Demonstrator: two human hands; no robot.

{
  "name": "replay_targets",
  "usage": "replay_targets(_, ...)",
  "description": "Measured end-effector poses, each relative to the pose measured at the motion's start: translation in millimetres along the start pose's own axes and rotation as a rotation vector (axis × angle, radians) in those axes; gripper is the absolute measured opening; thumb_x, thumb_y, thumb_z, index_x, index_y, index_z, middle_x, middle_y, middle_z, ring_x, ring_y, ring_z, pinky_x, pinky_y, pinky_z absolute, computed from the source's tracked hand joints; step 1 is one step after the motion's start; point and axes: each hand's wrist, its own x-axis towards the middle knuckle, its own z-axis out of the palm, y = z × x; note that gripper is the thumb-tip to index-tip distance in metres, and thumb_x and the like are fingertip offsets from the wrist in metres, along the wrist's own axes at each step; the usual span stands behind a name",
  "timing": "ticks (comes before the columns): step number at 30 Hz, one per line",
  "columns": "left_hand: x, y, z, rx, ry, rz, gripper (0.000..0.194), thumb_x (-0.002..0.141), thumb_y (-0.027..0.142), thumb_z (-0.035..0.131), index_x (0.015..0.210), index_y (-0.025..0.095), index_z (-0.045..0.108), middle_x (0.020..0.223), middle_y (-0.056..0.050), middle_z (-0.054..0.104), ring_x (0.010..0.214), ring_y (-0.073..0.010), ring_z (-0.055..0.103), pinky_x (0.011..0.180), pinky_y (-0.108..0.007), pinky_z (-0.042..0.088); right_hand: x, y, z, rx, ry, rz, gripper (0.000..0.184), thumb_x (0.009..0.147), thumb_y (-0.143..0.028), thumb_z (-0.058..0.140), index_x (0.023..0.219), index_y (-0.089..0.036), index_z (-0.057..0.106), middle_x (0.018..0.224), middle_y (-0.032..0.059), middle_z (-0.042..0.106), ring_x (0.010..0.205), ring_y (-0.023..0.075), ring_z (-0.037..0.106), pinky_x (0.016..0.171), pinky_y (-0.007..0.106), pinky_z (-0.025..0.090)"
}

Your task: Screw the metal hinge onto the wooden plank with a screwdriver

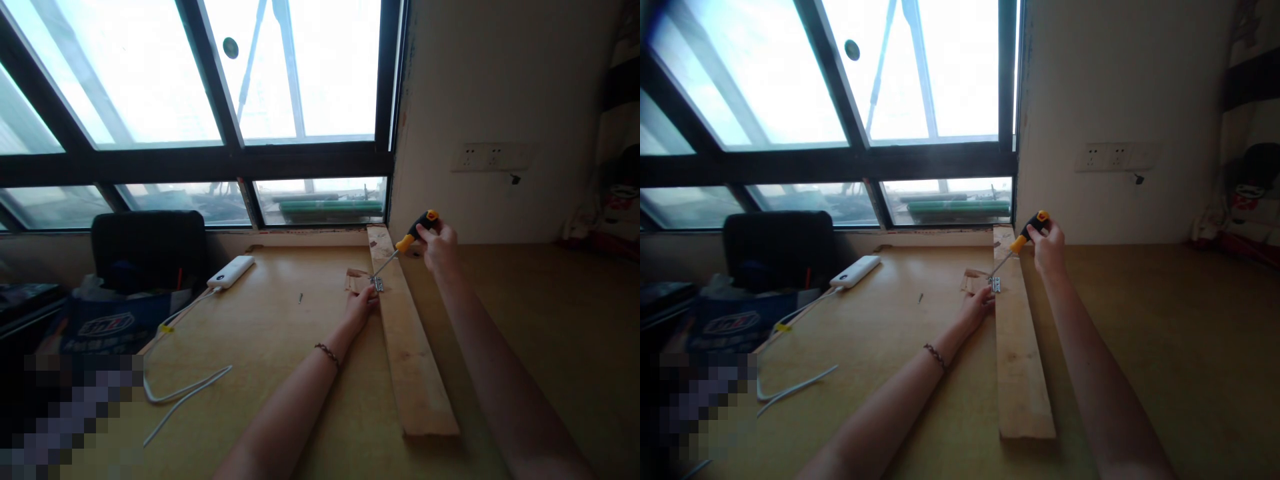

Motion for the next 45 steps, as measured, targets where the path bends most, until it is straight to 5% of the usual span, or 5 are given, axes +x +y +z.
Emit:
replay_targets(15, 3.5, -3.0, -0.7, -0.036, 0.003, 0.031, 0.032, 0.060, 0.025, 0.071, 0.087, 0.011, 0.061, 0.076, -0.006, 0.065, 0.059, -0.0122, 0.059, 0.053, -0.023, 0.045, 4.6, 15.6, -5.7, -0.063, 0.023, -0.044, 0.039, 0.058, -0.028, 0.068, 0.093, -0.020, 0.051, 0.096, 0.0021, 0.058, 0.084, 0.0165, 0.060, 0.071, 0.033, 0.051)
replay_targets(33, -0.1, 0.8, 0.1, -0.011, 0.017, 0.019, 0.030, 0.062, 0.024, 0.070, 0.089, 0.011, 0.062, 0.082, -0.008, 0.066, 0.064, -0.0127, 0.060, 0.057, -0.023, 0.048, -0.4, 6.3, -1.9, -0.047, -0.020, -0.012, 0.037, 0.057, -0.024, 0.068, 0.089, -0.019, 0.052, 0.091, 0.0008, 0.058, 0.083, 0.0164, 0.061, 0.074, 0.034, 0.051)
replay_targets(38, 2.3, -1.6, -1.8, -0.003, 0.005, 0.018, 0.031, 0.062, 0.026, 0.070, 0.088, 0.010, 0.062, 0.083, -0.010, 0.066, 0.065, -0.0135, 0.060, 0.060, -0.025, 0.049, -3.2, -1.9, -3.4, -0.236, -0.050, -0.002, 0.038, 0.059, -0.030, 0.067, 0.094, -0.020, 0.053, 0.093, 0.0029, 0.058, 0.083, 0.0182, 0.060, 0.070, 0.035, 0.052)
replay_targets(45, 2.8, -3.0, -3.0, -0.012, -0.005, 0.025, 0.034, 0.061, 0.028, 0.071, 0.089, 0.011, 0.062, 0.084, -0.009, 0.067, 0.066, -0.0145, 0.061, 0.063, -0.027, 0.049, -2.4, -2.8, -8.2, -0.576, 0.073, -0.141, 0.056, 0.050, -0.038, 0.076, 0.097, -0.018, 0.052, 0.091, 0.0067, 0.058, 0.075, 0.0206, 0.060, 0.072, 0.042, 0.051)
